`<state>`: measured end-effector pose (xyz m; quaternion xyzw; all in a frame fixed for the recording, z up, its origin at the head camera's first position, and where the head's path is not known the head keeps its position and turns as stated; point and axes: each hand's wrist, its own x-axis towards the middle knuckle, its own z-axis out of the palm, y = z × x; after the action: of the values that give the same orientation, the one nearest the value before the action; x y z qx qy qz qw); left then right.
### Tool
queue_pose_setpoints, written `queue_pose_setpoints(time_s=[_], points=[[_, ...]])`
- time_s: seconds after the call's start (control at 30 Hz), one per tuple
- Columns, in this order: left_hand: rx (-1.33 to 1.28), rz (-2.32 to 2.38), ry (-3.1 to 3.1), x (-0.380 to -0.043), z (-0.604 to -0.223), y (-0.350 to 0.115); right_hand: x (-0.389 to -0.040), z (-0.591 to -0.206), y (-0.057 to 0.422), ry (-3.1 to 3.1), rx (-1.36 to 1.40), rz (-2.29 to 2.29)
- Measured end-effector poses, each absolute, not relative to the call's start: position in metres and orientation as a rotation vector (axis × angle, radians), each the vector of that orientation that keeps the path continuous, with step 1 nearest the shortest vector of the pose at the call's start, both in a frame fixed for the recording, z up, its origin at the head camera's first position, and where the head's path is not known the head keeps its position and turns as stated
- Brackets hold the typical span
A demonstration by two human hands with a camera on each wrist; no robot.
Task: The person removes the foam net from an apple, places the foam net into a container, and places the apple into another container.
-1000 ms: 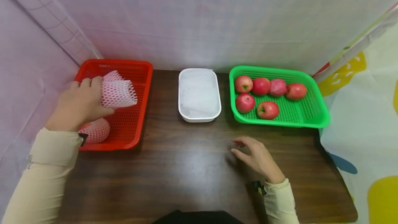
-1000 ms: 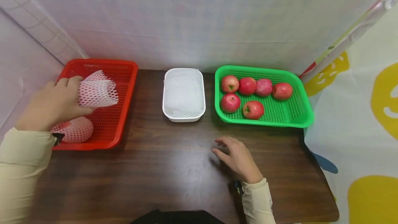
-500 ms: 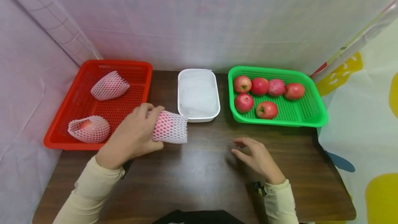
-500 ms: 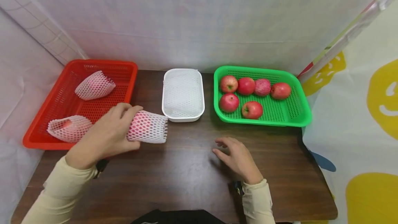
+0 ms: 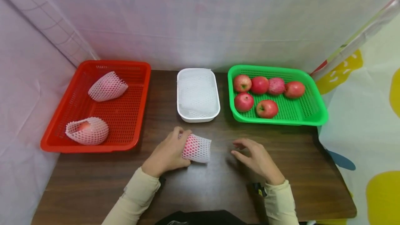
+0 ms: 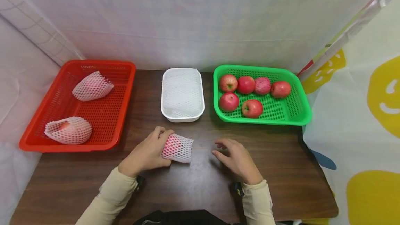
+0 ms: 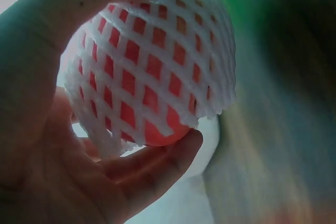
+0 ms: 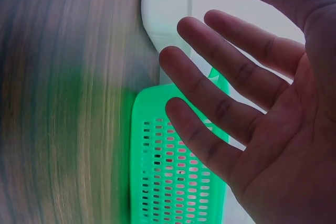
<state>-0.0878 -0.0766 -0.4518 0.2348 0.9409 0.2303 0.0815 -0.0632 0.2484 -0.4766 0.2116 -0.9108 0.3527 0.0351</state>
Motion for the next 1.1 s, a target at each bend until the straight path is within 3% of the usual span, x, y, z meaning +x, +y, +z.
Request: queue_pose_setpoints(time_s=[0.4, 1.1], points=[[0.741, 0.703, 2.834, -0.086, -0.46, -0.072, -0.066, -0.48, 0.24, -2.731, 0.718, 1.153], [0.79, 0.784, 2.821, -0.085, -0.456, -0.066, -0.082, -0.507, 0.18, -2.661, 0.993, 1.532]])
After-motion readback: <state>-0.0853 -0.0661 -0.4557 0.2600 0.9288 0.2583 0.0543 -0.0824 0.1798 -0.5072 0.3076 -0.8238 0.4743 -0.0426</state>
